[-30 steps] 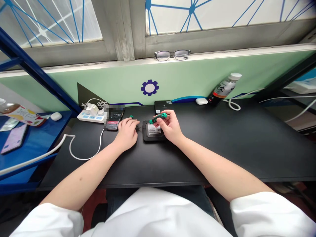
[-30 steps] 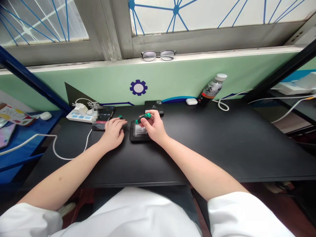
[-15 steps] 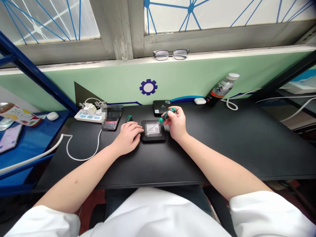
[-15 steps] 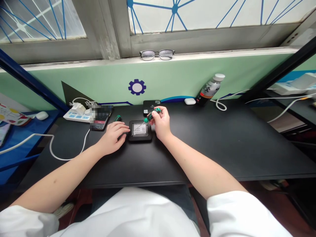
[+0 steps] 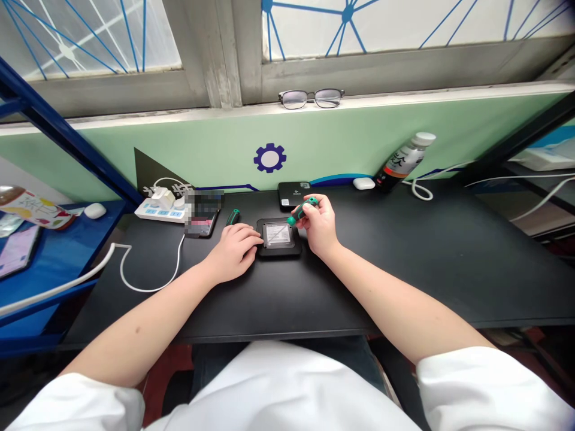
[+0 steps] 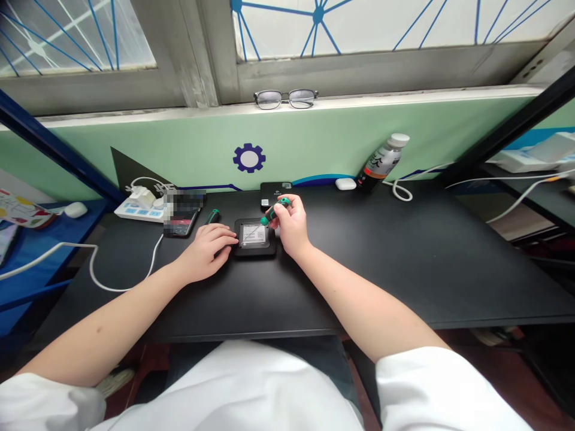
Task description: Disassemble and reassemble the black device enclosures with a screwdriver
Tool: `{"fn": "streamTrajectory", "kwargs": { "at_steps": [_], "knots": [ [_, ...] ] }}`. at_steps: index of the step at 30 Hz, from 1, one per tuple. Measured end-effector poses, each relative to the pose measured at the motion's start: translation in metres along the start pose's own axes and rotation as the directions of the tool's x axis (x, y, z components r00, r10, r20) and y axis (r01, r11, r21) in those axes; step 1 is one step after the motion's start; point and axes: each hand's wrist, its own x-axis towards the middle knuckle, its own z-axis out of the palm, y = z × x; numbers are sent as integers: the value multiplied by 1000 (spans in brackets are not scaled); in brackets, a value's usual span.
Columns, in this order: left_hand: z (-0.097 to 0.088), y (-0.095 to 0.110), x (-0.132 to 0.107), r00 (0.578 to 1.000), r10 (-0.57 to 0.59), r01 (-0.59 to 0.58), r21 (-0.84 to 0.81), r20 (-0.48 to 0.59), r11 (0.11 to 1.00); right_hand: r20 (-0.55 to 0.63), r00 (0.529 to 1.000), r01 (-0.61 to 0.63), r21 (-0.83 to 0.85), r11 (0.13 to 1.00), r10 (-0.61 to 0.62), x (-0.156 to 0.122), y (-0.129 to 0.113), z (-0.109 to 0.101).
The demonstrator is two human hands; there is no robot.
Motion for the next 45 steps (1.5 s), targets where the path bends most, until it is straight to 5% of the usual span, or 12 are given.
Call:
{"fn": "streamTrajectory", "kwargs": {
  "at_steps": [15,27,31,35,45],
  "knots": [
    [0,1,0,999,27,-25,-43,40,999,49,999,23,-70,997,-20,-2,2,2],
    [-3,3,2,997,64,-61,-101,29,993,-90,994,61,-89,994,-69,7,4,-6],
    [-5,3,1,990,-77,73,-40,-122,997,-30,994,101,-94,990,-104,3,2,0],
    [-4,-4,0,912,-241,255,-3,-333,967,137,987,110,-153,982,-89,-11,1,8],
    [7,-11,2,896,-339,361,29,-287,932,277,957,169,-287,943,-87,-20,2,7]
  ]
}}
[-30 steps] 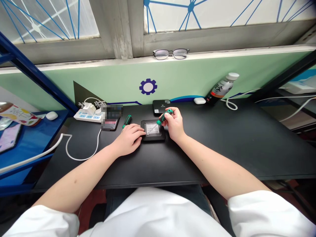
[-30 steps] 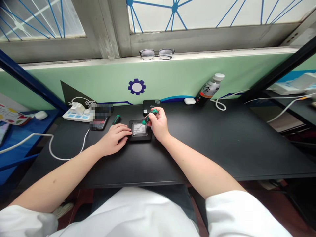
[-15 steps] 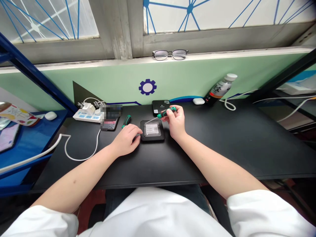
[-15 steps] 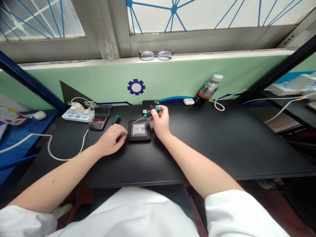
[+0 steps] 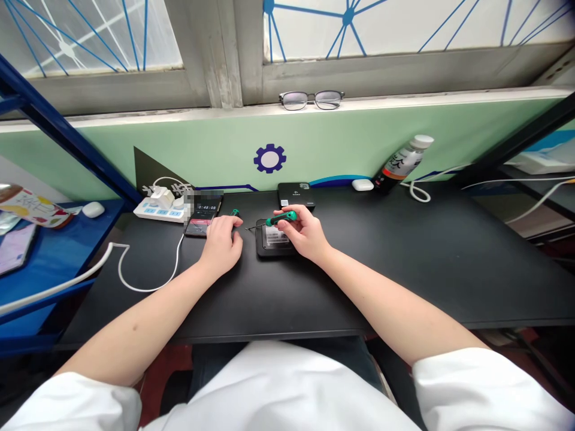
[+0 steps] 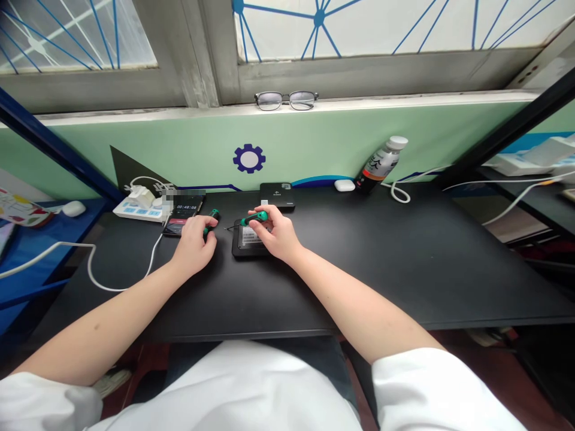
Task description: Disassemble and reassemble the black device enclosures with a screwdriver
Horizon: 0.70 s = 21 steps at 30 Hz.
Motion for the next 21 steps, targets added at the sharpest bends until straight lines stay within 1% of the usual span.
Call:
{"fn": "streamTrajectory", "kwargs": {
  "at_steps": [4,7,9,10,11,12,14,15,16,17,19,21],
  "knots": [
    [0,0,-2,999,45,-45,-31,3,998,-1,999,-44,56,997,44,3,1,1],
    [-2,0,-3,997,48,-55,-113,-60,992,-27,998,-57,127,990,60,4,2,2],
    [-4,1,-4,990,93,-109,-158,-102,981,-59,996,-52,158,986,62,5,1,1],
    [-6,2,-4,986,140,-154,-165,-93,974,-79,995,-47,167,985,60,6,0,1],
    [-7,4,-3,978,203,-209,-163,-53,964,-103,993,-37,173,984,55,7,-1,0],
    [-8,5,-3,962,272,-266,-160,17,951,-132,990,-22,177,984,45,8,-2,-1],
    [-9,8,-3,904,387,-358,-169,185,918,-193,981,12,183,983,24,11,-4,-3],
    [-9,8,-3,875,416,-381,-179,248,907,-219,976,24,185,982,17,12,-4,-4],
    [-9,9,-3,858,426,-386,-189,287,903,-240,971,30,189,982,17,14,-3,-6],
    [-8,9,-4,857,420,-376,-194,300,906,-253,967,28,195,980,23,16,-2,-7],
    [-8,8,-3,874,389,-343,-195,292,919,-271,961,13,214,977,46,19,1,-10],
    [-8,7,-3,874,382,-338,-188,301,922,-292,954,2,244,970,71,22,4,-12]
  ]
}}
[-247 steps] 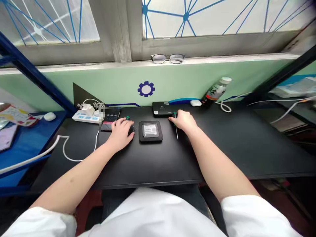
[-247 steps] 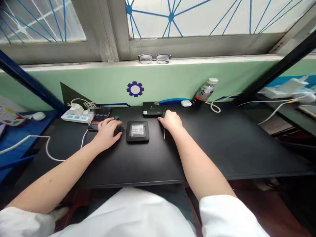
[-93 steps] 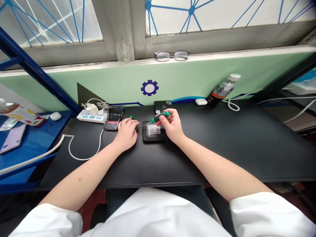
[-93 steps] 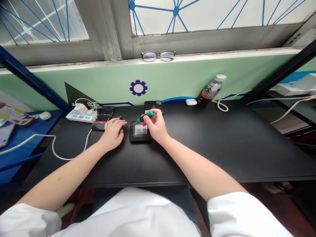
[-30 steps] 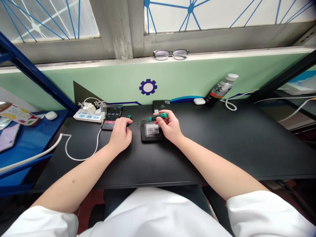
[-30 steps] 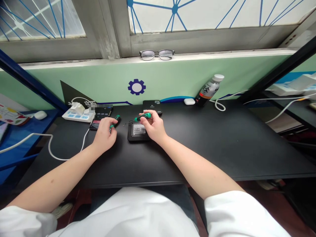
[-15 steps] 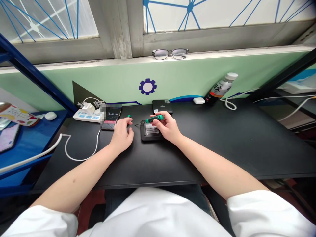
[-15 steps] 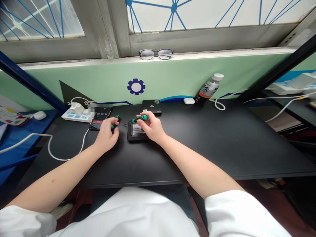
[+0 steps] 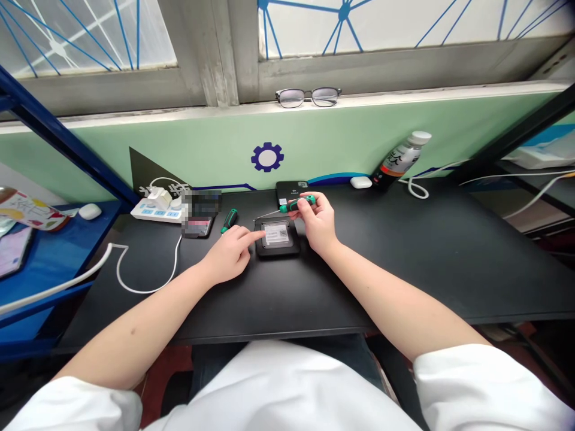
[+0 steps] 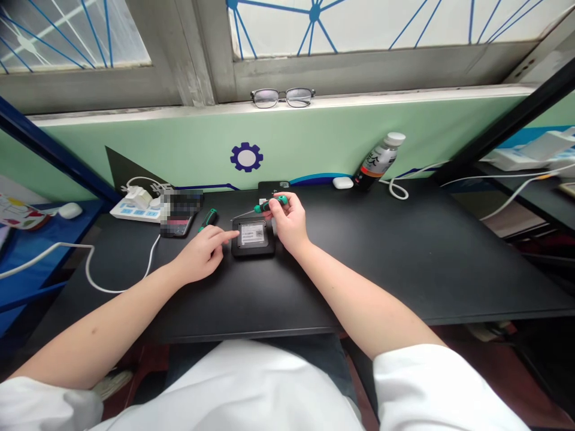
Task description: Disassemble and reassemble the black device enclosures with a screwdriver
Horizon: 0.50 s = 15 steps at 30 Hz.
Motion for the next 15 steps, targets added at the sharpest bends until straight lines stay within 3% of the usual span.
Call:
{"fn": "streamTrajectory", "kwargs": {
  "at_steps": [10,15],
  "knots": [
    [-1,5,0,987,-38,30,52,157,998,-153,988,8,40,999,-2,10,1,-8],
    [-5,10,2,987,-45,37,52,154,998,-204,979,3,21,1000,2,16,0,-12]
  ]
}}
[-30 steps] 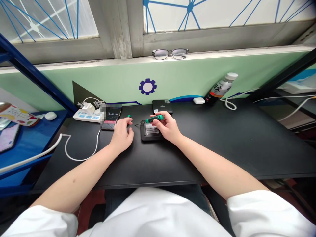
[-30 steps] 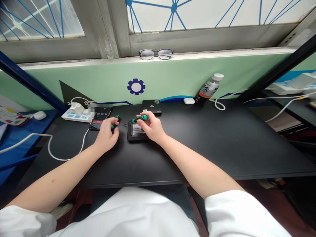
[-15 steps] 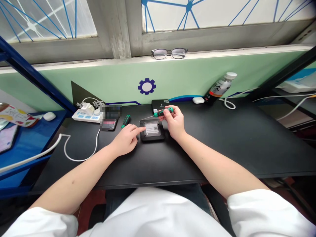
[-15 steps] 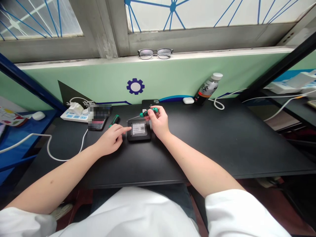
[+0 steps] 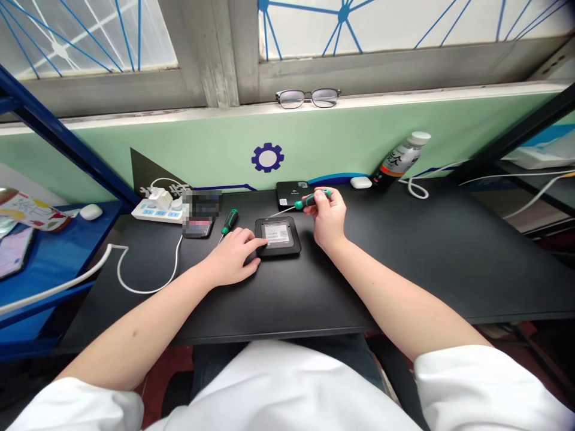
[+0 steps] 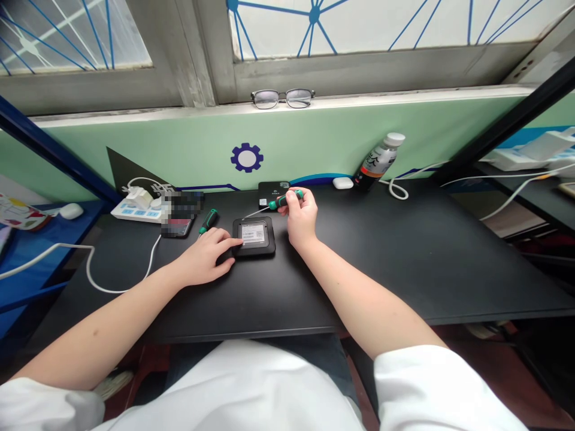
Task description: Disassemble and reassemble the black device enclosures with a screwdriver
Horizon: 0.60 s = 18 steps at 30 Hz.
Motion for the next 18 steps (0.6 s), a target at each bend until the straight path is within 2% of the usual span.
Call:
{"fn": "streamTrajectory", "kwargs": {
  "at_steps": [6,11,18],
  "knots": [
    [-8,0,1,1000,9,-8,89,-9,996,-32,999,20,-3,1000,-20,1,-7,0],
    [-13,-2,1,1000,30,-28,194,-8,981,-12,999,49,-19,999,-49,1,-9,-1],
    [-9,-5,0,999,46,-43,133,-20,990,41,997,62,-63,996,-59,1,-9,-2]
  ]
}}
